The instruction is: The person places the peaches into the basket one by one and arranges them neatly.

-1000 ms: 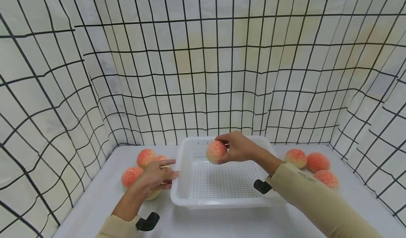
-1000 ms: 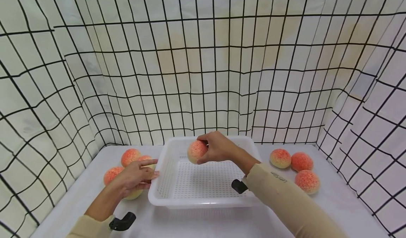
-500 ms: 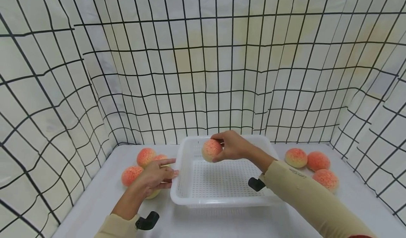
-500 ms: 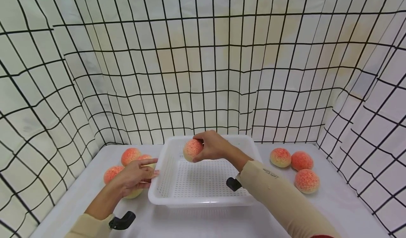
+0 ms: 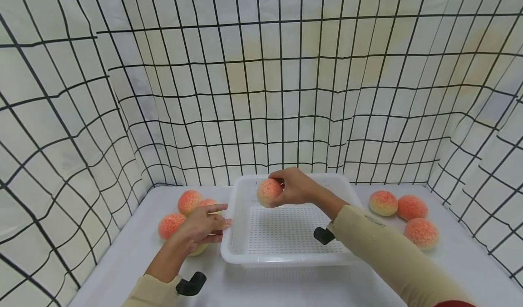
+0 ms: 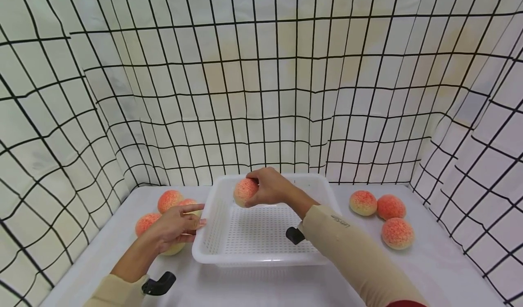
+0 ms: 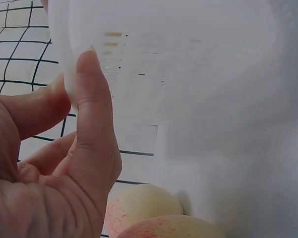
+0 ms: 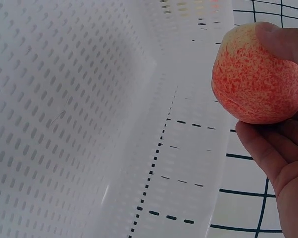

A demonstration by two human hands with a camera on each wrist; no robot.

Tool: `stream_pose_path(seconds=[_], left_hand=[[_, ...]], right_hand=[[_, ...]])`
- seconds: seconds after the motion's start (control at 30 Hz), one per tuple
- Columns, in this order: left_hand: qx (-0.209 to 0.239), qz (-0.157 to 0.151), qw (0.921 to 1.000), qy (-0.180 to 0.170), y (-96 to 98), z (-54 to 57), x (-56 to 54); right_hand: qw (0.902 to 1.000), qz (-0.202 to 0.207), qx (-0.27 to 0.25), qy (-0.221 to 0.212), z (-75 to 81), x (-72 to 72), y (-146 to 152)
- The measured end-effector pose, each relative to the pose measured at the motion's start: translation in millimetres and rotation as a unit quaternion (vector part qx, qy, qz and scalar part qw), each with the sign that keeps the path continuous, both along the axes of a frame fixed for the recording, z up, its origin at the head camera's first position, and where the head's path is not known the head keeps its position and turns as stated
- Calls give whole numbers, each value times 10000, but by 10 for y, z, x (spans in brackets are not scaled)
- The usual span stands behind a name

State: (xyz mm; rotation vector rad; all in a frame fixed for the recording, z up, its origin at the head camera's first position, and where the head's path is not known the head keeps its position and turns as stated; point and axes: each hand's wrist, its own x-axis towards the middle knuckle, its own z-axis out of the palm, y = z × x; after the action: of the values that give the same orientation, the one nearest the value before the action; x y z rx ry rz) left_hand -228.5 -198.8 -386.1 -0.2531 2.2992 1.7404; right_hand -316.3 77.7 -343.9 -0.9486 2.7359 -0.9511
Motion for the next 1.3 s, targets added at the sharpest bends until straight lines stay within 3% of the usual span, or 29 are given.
stream_pose_path(seconds=[0.63, 1.3], left_hand=[[-28, 41, 10000, 42, -18, 15, 11], [115, 29, 9999, 54, 8, -16, 2]], right_hand=[[9999, 21, 34, 147, -51, -128, -153], [9994, -267, 56, 208, -187, -191, -250]])
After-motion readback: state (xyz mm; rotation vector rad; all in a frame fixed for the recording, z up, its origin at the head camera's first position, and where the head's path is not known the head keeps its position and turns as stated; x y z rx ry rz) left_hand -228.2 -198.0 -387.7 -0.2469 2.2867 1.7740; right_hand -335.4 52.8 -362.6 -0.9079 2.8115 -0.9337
